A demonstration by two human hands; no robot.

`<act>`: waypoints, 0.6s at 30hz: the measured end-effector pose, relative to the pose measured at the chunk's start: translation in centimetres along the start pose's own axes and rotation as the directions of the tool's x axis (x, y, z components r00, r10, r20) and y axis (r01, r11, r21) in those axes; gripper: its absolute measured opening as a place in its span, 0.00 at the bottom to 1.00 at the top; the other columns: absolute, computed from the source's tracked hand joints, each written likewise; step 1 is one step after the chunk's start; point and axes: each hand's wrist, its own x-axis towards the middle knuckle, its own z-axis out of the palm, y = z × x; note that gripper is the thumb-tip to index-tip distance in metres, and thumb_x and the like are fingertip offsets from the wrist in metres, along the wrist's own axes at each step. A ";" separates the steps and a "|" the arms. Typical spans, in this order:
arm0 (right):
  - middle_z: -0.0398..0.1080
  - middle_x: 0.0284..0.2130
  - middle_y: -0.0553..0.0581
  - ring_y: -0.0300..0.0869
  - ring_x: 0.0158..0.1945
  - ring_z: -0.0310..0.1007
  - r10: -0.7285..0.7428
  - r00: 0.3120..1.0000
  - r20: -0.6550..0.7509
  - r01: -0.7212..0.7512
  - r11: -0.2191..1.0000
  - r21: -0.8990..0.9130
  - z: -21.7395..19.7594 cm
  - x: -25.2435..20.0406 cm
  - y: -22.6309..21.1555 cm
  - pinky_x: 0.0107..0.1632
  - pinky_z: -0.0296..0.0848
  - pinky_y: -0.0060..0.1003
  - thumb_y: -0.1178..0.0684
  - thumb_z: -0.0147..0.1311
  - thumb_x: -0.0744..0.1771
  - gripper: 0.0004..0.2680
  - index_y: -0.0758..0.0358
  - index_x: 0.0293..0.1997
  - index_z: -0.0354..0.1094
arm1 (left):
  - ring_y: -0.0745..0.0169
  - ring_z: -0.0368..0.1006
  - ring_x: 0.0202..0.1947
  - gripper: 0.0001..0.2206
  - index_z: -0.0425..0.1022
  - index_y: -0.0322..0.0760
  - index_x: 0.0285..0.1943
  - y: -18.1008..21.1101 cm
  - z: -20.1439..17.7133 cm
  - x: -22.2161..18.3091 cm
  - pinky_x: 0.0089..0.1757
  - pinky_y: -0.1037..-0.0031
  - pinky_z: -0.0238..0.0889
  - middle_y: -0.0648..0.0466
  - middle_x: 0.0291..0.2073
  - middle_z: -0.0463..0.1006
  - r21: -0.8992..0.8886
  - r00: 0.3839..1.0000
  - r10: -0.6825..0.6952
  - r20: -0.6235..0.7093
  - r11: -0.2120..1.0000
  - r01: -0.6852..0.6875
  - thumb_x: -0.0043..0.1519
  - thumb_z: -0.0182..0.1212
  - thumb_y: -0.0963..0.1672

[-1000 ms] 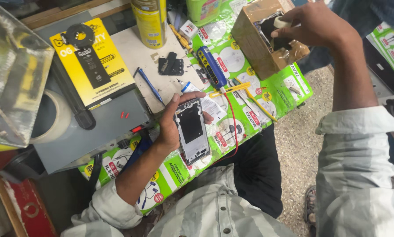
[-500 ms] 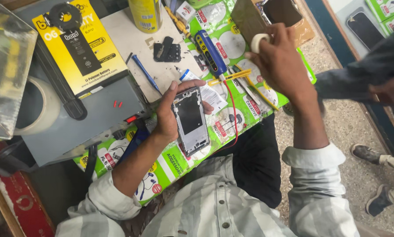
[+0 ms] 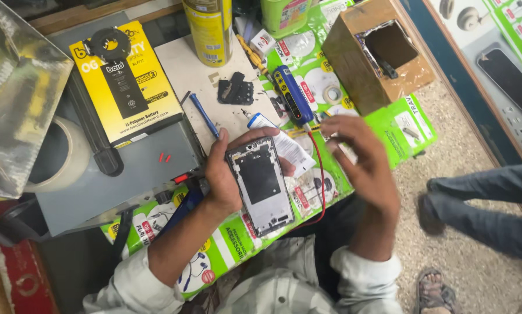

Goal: The person applies adhesive from a tube along the inner edges of a disassembled smartphone frame. They rotate the phone to cover multiple sides and continue applying adhesive in a continuous line around the perimeter.

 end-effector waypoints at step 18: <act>0.69 0.44 0.55 0.37 0.44 0.68 0.388 0.918 -0.086 -0.230 0.695 0.681 10.7 -1.4 2.0 0.47 0.69 0.31 0.49 0.55 0.71 0.19 0.70 0.68 0.61 | 0.42 0.78 0.46 0.38 0.65 0.22 0.67 0.4 0.0 -0.2 0.52 0.57 0.71 0.33 0.45 0.79 0.071 0.998 0.062 -0.028 0.996 -0.060 0.68 0.38 0.61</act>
